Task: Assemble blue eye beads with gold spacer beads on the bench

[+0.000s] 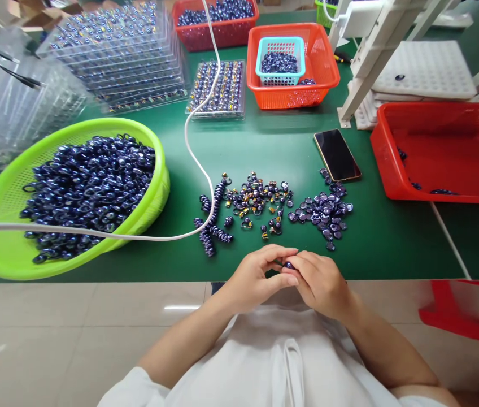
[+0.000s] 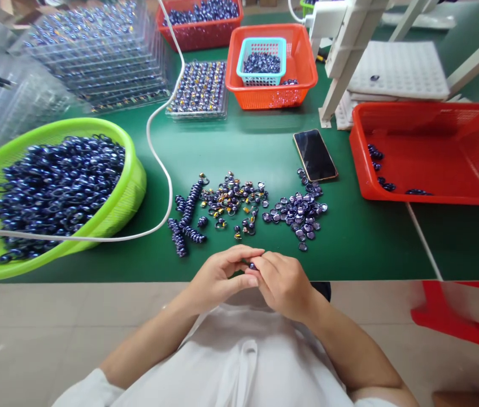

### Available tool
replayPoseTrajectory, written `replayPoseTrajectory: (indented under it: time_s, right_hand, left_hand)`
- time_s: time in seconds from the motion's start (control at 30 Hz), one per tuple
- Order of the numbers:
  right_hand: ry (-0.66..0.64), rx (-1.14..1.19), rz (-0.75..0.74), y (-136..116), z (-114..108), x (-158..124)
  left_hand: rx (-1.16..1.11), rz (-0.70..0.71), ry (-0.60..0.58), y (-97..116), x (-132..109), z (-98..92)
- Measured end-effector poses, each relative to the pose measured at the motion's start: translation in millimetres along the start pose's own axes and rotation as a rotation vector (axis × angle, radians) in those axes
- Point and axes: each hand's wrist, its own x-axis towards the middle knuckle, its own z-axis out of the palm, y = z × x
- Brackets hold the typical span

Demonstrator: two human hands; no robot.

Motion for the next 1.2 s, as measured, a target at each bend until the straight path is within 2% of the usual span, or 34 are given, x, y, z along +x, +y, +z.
replayPoseTrajectory:
  time_s: [0.13, 0.23, 0.6, 0.73, 0.8, 0.87, 0.9, 0.97, 1.07, 1.17, 1.2]
  right_hand:
    - [0.010, -0.012, -0.011, -0.5, 5.4, -3.2]
    - [0.028, -0.022, -0.029, -1.2, 8.8, -4.0]
    - [0.064, 0.060, 0.018, -3.9, 24.8, -2.6]
    - [-0.039, 0.196, 0.039, -11.5, 28.8, 10.4]
    - [-0.143, 0.290, 0.021, -16.9, 27.1, 19.6]
    - [-0.193, 0.351, 0.000, -19.7, 23.9, 26.8]
    - [-0.184, 0.358, 0.006, -19.2, 22.1, 29.0]
    - [-0.116, 0.321, 0.062, -13.3, 18.7, 30.2]
    - [-0.013, 0.177, 0.199, 4.0, 14.8, 26.3]
    - [0.048, 0.048, 0.258, 20.6, 12.6, 22.8]
    - [0.063, 0.014, 0.252, 24.2, 12.4, 23.1]
  left_hand:
    - [0.167, 0.057, 0.017, 1.1, -1.7, 2.4]
    - [0.205, 0.066, 0.051, 0.7, -3.2, 3.1]
    - [0.045, -0.052, 0.110, -6.9, -7.6, -7.3]
    - [0.113, -0.039, 0.180, 5.1, -15.6, -19.5]
    - [0.185, 0.018, 0.200, 15.8, -22.7, -28.4]
    - [0.287, 0.098, 0.244, 27.8, -31.4, -41.9]
    - [0.351, 0.143, 0.297, 33.9, -36.1, -51.2]
    - [0.495, 0.218, 0.491, 46.3, -45.1, -76.3]
    - [0.714, 0.317, 0.931, 64.9, -56.0, -126.8]
    - [0.981, 0.297, 1.282, 81.7, -62.1, -173.5]
    - [1.097, 0.298, 1.280, 85.8, -62.7, -183.2]
